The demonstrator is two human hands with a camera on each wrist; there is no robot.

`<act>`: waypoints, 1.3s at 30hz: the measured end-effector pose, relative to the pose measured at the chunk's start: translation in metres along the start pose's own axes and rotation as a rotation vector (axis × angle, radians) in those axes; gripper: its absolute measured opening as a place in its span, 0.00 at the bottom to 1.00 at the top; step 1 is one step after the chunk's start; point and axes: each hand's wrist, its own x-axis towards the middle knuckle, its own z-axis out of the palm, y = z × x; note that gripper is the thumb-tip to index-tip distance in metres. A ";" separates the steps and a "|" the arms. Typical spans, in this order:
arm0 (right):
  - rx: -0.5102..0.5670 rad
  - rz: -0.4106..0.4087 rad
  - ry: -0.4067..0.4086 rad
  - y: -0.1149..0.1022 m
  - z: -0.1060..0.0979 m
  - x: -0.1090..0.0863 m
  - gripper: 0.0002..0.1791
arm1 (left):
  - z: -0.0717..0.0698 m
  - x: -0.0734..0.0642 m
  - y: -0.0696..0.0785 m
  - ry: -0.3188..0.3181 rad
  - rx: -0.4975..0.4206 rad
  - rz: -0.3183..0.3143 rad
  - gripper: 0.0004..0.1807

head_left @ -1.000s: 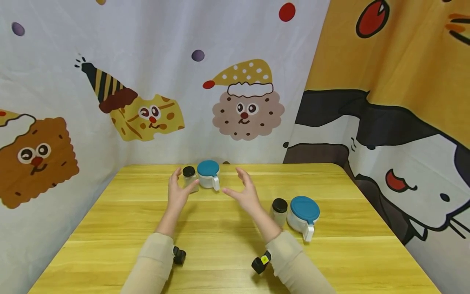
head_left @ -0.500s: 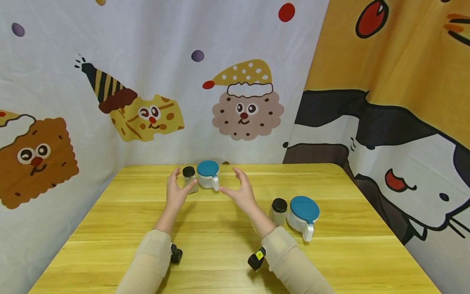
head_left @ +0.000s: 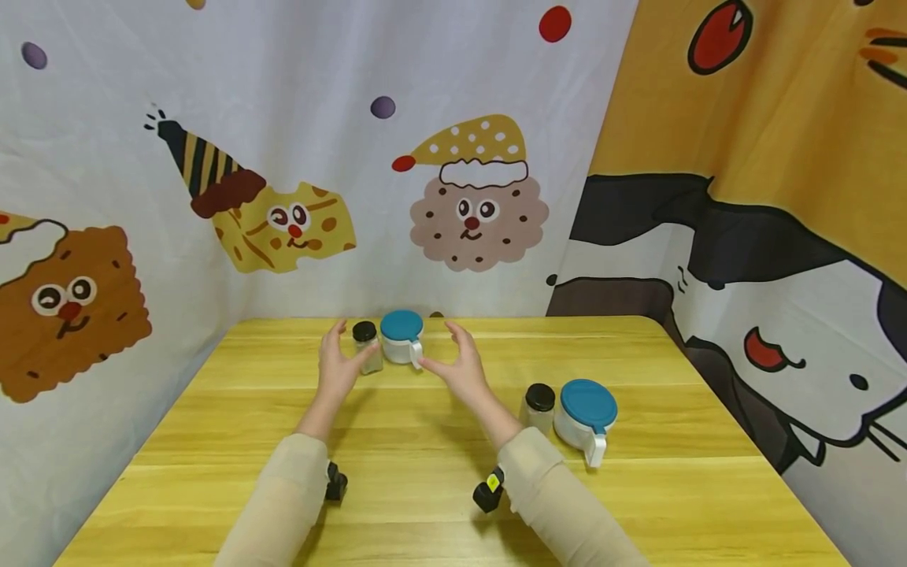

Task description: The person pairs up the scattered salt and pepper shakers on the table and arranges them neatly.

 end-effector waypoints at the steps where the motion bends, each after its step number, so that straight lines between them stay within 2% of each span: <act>1: 0.001 -0.001 0.000 0.000 0.001 0.001 0.45 | 0.000 0.001 0.000 -0.003 0.003 -0.001 0.45; 13: -0.046 0.012 -0.011 0.002 0.009 0.010 0.45 | 0.004 0.008 0.004 -0.028 0.064 -0.014 0.42; 26: -0.052 0.044 -0.024 0.001 0.017 0.022 0.46 | 0.004 0.020 0.004 -0.010 0.001 -0.033 0.41; 33: -0.044 0.062 -0.026 0.007 0.022 0.027 0.46 | 0.005 0.024 0.000 0.020 -0.091 -0.031 0.39; 39: -0.045 0.060 -0.016 0.010 0.025 0.029 0.45 | 0.004 0.027 -0.003 0.020 -0.101 -0.057 0.37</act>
